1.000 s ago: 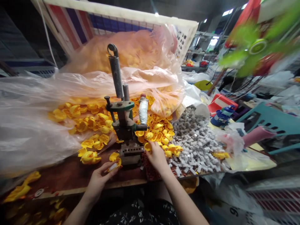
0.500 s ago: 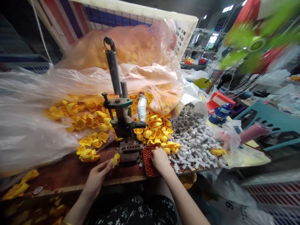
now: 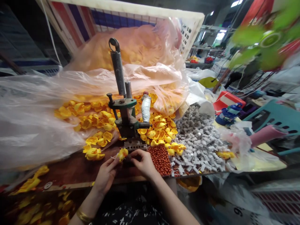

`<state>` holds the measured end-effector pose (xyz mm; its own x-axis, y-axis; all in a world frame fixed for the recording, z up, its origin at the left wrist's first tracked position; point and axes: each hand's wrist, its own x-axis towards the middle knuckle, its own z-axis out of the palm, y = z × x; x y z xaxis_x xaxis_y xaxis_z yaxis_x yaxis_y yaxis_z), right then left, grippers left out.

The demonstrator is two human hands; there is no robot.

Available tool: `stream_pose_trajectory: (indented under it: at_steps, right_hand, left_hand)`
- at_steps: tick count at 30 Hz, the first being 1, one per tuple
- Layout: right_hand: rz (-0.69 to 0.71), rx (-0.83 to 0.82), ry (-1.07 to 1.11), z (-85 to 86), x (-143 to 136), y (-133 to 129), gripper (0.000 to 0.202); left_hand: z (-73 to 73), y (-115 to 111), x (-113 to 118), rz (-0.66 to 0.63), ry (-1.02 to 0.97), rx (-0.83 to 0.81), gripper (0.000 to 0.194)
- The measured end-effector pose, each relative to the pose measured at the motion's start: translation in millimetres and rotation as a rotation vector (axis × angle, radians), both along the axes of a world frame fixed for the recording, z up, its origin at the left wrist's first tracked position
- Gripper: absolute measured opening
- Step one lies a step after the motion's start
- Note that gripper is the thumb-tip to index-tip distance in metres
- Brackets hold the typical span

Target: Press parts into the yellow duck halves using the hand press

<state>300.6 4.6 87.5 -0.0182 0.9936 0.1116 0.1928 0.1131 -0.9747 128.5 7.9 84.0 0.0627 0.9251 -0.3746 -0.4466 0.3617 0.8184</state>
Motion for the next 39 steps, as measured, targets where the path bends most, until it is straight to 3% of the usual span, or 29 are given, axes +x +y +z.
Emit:
stream_pose_trajectory:
  at_steps: [5,14,24,28,31,34,39]
  right_hand:
    - [-0.01,-0.073,0.215,-2.5,-23.2,-2.4,0.01]
    - [-0.117,-0.015,0.151,-4.1,-26.5,-5.1,0.006]
    - [-0.09,-0.011,0.11,-5.3,-26.3,-4.2,0.003]
    - [-0.089,0.021,-0.041,-18.5,-25.6,10.9,0.002]
    - [-0.132,0.098,-0.361,-24.7,-29.1,29.5,0.008]
    - [-0.158,0.054,-0.638,-22.6,-29.1,41.5,0.015]
    - [-0.159,-0.011,-0.654,-9.2,10.4,26.2,0.015]
  left_hand:
    - [5.6,-1.1,4.4,-0.018,-0.054,0.05,0.038]
    - [3.4,-2.7,6.8,0.022,-0.075,0.031,0.038]
    - [2.3,-3.3,0.1,-0.058,-0.043,0.062,0.039]
    - [-4.2,11.0,-8.7,-0.089,0.168,0.12,0.043]
    - [-14.2,32.6,-5.8,-0.04,0.43,0.308,0.039]
    - [-25.4,52.7,4.4,-0.047,0.655,0.49,0.029]
    - [-35.7,61.8,14.9,-0.148,0.843,0.631,0.031]
